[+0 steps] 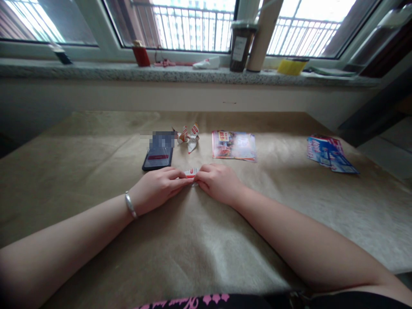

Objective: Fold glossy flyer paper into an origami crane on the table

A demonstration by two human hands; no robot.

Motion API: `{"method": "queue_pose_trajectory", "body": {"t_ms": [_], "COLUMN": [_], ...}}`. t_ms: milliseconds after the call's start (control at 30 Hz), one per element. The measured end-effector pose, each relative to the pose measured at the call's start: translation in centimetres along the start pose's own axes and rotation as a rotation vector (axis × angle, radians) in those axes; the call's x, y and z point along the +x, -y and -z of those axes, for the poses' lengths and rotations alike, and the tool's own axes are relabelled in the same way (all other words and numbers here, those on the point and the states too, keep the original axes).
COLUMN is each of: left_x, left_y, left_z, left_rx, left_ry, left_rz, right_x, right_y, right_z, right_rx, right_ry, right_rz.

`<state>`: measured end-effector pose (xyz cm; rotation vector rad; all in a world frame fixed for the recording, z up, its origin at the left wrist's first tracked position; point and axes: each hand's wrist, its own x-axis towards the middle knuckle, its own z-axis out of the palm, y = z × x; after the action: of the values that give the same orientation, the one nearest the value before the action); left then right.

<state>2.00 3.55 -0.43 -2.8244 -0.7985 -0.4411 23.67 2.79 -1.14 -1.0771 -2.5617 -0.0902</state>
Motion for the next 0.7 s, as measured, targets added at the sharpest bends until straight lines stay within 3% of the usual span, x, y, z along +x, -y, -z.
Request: {"method": "queue_pose_trajectory", "body": {"t_ms": [233, 700], "left_x": [-0.23, -0.09], "left_y": [0.51, 0.06], "left_z": [-0.32, -0.2], "left_rx": [-0.072, 0.103], "left_ry": [-0.043, 0.004], "left_rz": [-0.021, -0.091], "right_x": [0.28, 0.42], "right_y": [0.29, 0.55], "right_z": [-0.06, 0.25], "right_rx": [0.049, 0.034], "right_ry": [0.017, 0.054], "right_rz": [-0.11, -0.122]}}
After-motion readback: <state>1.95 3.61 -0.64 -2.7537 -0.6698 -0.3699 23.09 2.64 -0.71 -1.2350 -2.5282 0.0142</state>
